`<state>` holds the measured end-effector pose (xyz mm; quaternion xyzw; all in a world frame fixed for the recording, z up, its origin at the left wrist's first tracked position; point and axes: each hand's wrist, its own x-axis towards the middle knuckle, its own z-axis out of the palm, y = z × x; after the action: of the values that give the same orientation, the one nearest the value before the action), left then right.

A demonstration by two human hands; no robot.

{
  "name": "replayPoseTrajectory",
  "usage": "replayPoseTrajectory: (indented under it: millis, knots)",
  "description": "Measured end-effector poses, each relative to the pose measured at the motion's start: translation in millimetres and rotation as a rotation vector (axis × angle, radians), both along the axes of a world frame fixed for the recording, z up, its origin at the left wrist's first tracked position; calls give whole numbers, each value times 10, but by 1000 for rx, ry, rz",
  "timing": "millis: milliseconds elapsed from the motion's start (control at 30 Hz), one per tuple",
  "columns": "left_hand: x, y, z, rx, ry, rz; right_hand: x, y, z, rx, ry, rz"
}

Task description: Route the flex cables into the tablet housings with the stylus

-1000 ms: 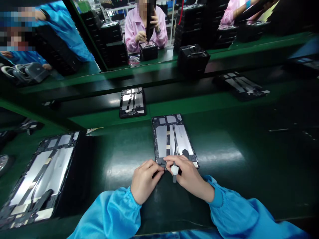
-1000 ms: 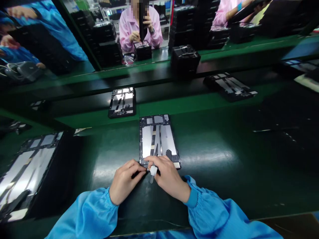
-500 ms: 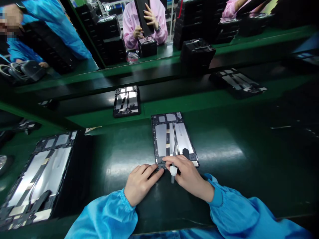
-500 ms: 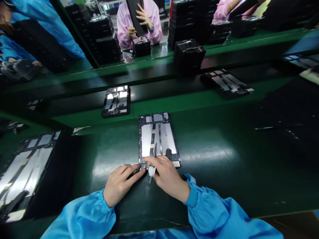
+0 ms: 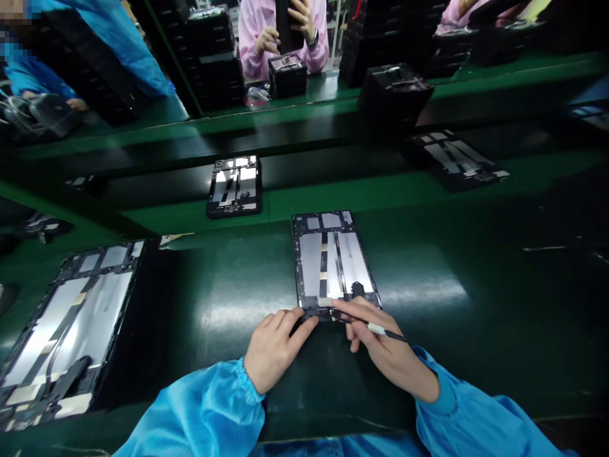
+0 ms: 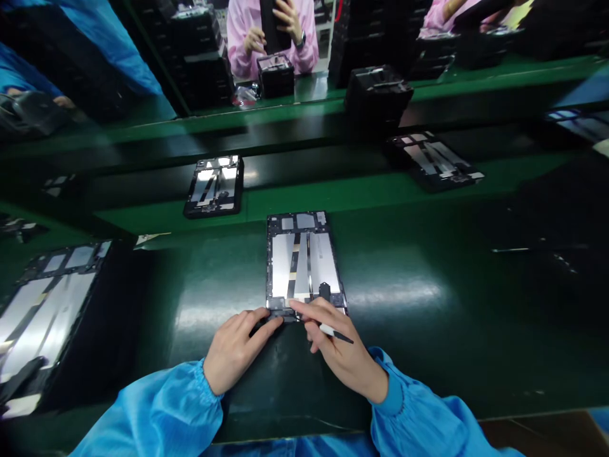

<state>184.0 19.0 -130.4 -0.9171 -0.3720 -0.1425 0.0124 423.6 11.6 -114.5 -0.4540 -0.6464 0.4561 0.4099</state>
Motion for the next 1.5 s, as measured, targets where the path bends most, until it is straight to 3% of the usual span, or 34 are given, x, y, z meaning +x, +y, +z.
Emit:
replayPoseTrajectory:
  millis: [167,367,733,1000,1167,1367,1500]
  knots:
    - [13,-7,5,-5,-29,-8,-87,-51,-43,-125,42,-6]
    - [8,-2,11,1,-40,-5,-87,-43,-90,-113,8,-3]
    - [-70,14,-1,-15,-48,-43,74,-61,-176,-227,12,-157]
    - [-112,52,12,-1,-155,-88,-55,-38,-92,-172,40,65]
    - [-96,55,-28,-17,-165,-91,-79,-5,-37,-132,-21,126]
    - [-120,59,20,-69,-196,-59,-39,-13,-51,-316,45,80]
    - [-86,-147,108,-140,-214,-97,127,-124,-100,-395,104,37]
